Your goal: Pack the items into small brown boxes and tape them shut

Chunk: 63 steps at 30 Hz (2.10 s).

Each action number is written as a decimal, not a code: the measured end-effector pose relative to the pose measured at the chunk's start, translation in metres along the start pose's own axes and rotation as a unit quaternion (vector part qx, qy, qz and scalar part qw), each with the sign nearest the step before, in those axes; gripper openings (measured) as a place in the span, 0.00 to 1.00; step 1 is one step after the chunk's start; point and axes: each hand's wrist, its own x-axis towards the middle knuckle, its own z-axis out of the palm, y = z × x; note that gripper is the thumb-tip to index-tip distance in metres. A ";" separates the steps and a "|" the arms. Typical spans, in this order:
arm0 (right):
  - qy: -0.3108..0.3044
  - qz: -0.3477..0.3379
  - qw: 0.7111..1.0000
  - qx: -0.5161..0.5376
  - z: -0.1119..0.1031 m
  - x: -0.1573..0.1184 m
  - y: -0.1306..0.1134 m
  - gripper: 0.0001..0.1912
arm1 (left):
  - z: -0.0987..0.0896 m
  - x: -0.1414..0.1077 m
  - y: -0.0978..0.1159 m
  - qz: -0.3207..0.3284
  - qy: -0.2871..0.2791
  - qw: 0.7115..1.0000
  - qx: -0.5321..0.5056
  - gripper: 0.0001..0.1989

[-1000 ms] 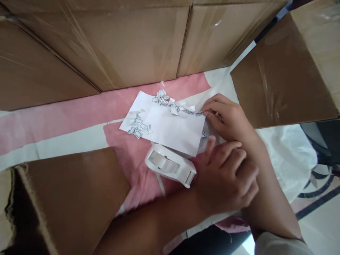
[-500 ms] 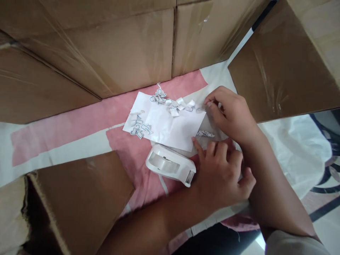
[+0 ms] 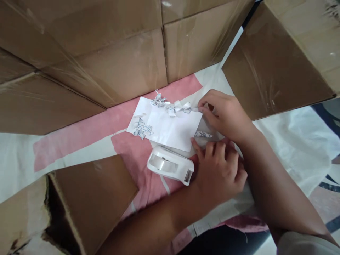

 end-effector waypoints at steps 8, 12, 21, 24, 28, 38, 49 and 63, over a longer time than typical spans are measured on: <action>0.140 0.085 0.987 0.002 -0.003 0.003 0.019 0.04 | 0.001 -0.001 0.000 -0.001 -0.022 1.000 0.017 0.06; 0.153 0.097 0.981 0.065 0.001 0.002 0.016 0.04 | 0.003 -0.001 -0.002 0.004 -0.021 1.000 0.018 0.11; 0.102 0.083 0.962 0.240 0.004 -0.001 -0.004 0.05 | -0.053 0.012 0.009 0.023 0.007 0.996 -0.081 0.08; 0.088 0.060 0.950 0.293 0.003 -0.004 -0.012 0.07 | -0.087 0.031 -0.008 0.028 0.048 0.996 -0.066 0.08; 0.089 0.036 0.942 0.322 0.004 -0.006 -0.020 0.07 | -0.106 0.055 -0.050 -0.088 0.107 0.989 -0.056 0.06; 0.052 0.022 0.938 0.343 0.007 -0.010 -0.021 0.12 | -0.104 0.059 -0.068 -0.153 0.035 0.984 -0.078 0.13; 0.081 -0.006 0.977 0.197 0.008 -0.008 -0.021 0.11 | -0.103 0.062 -0.092 -0.220 -0.003 0.975 -0.011 0.15; 0.096 -0.038 0.988 0.115 0.010 -0.005 -0.014 0.10 | -0.103 0.062 -0.097 -0.230 -0.024 0.973 0.003 0.09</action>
